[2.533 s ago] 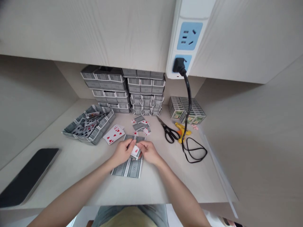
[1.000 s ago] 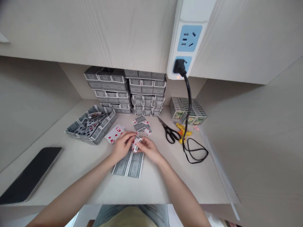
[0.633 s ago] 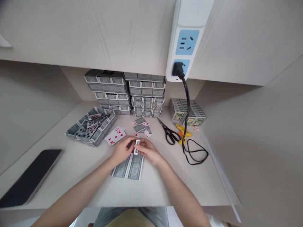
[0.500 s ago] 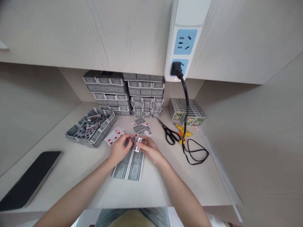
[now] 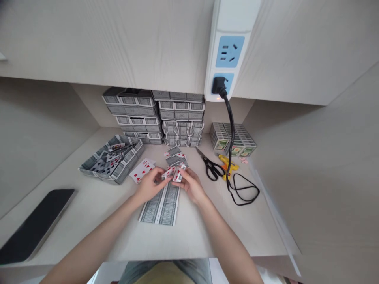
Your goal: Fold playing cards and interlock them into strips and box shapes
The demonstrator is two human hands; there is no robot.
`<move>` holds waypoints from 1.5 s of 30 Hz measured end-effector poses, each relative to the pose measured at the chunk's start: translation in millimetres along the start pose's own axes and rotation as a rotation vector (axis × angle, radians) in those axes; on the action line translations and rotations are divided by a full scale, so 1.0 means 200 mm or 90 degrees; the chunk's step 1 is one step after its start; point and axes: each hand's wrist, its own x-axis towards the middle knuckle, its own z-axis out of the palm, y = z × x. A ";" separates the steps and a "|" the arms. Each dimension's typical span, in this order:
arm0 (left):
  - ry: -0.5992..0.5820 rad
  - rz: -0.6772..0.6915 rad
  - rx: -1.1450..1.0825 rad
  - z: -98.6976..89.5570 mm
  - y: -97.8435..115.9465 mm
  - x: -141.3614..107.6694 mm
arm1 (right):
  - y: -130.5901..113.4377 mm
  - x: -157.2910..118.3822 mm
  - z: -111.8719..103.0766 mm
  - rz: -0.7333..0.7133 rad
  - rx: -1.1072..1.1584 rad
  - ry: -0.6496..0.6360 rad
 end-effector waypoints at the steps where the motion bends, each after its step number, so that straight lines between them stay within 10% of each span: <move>1: -0.034 0.028 -0.004 0.00 0.01 -0.01 | 0.00 0.00 0.00 -0.006 -0.011 0.009; 26: -0.085 0.107 0.134 0.01 0.03 -0.04 | 0.04 0.02 -0.01 -0.048 -0.255 0.077; 45: -0.126 0.116 0.176 0.00 0.05 -0.06 | 0.07 0.00 0.01 -0.009 -0.194 -0.031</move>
